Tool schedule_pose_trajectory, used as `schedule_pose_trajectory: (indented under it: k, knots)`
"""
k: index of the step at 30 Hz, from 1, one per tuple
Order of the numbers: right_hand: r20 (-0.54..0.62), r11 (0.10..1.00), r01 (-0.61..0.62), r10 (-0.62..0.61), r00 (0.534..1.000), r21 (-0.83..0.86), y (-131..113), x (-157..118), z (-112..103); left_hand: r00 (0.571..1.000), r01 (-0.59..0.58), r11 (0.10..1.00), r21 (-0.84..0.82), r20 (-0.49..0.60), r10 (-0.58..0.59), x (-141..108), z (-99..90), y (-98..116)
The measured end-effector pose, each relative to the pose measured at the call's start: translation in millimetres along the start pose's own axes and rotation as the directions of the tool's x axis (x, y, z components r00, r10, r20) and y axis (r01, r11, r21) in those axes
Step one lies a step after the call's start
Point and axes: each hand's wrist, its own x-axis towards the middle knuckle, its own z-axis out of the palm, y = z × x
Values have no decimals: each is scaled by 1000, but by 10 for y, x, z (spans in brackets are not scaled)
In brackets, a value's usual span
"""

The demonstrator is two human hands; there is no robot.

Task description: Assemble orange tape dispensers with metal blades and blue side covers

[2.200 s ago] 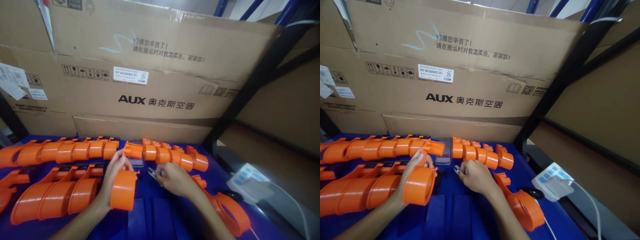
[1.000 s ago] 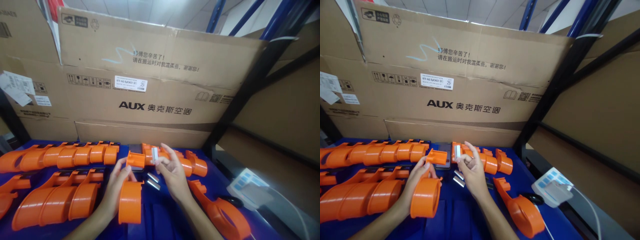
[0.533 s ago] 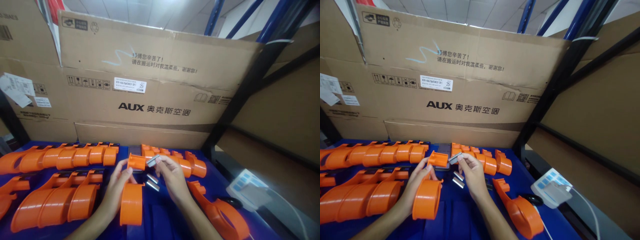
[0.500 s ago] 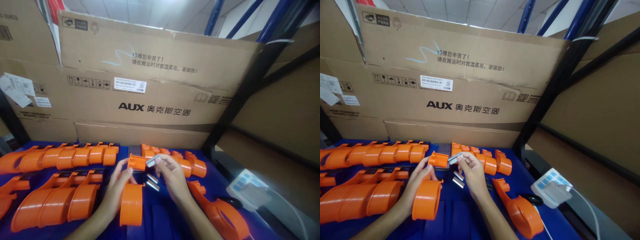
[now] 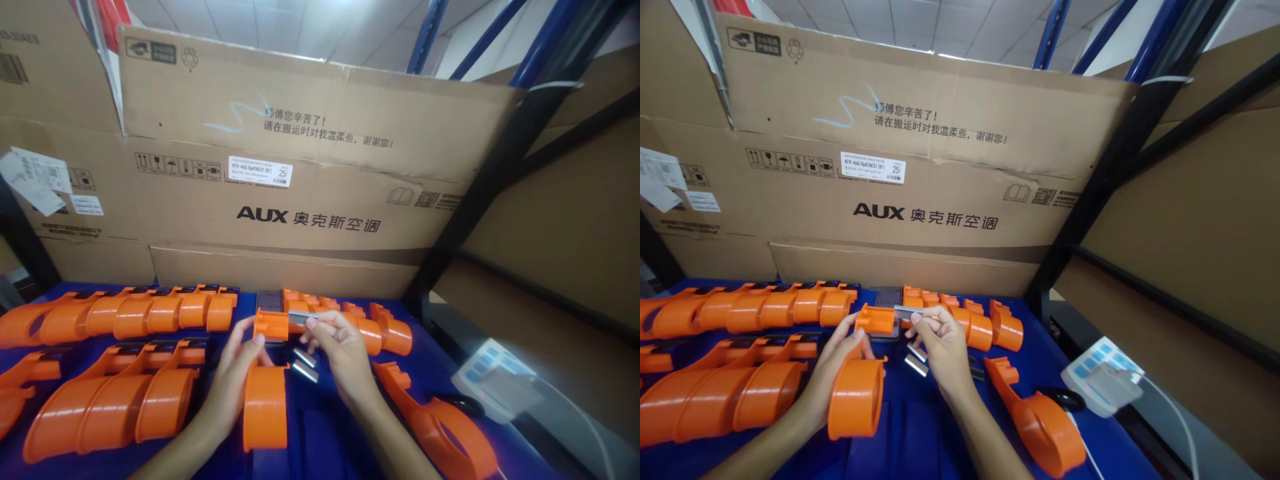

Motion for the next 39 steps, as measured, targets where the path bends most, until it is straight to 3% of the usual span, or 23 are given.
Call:
schedule_pose_trajectory:
  k: [13,17,20,29,31,35,37,39]
  knots:
    - [18,994,63,-62,998,-90,-17,-39,19,1000,16,999,43,-9,-15,2,15,29]
    - [-24,951,176,-188,982,-254,40,-101,52,999,-19,997,79,-36,22,-23,32,42]
    - [39,884,244,-250,967,-399,35,-160,61,998,-40,993,112,-46,46,-33,35,53]
    - [288,746,397,-280,916,-535,-106,-251,98,996,-86,972,220,36,80,-30,52,53]
    - [329,727,424,-281,901,-540,-111,-259,87,997,-75,984,164,18,73,-11,39,84]
    - [404,672,449,-237,883,-589,-94,-235,35,994,50,985,-164,-92,-66,40,-77,198]
    - [464,600,472,-182,867,-646,-94,-216,20,985,121,952,-281,-82,-150,60,-151,258]
    - [569,512,530,-95,817,-675,-109,-210,27,978,165,913,-374,-54,-200,70,-200,299]
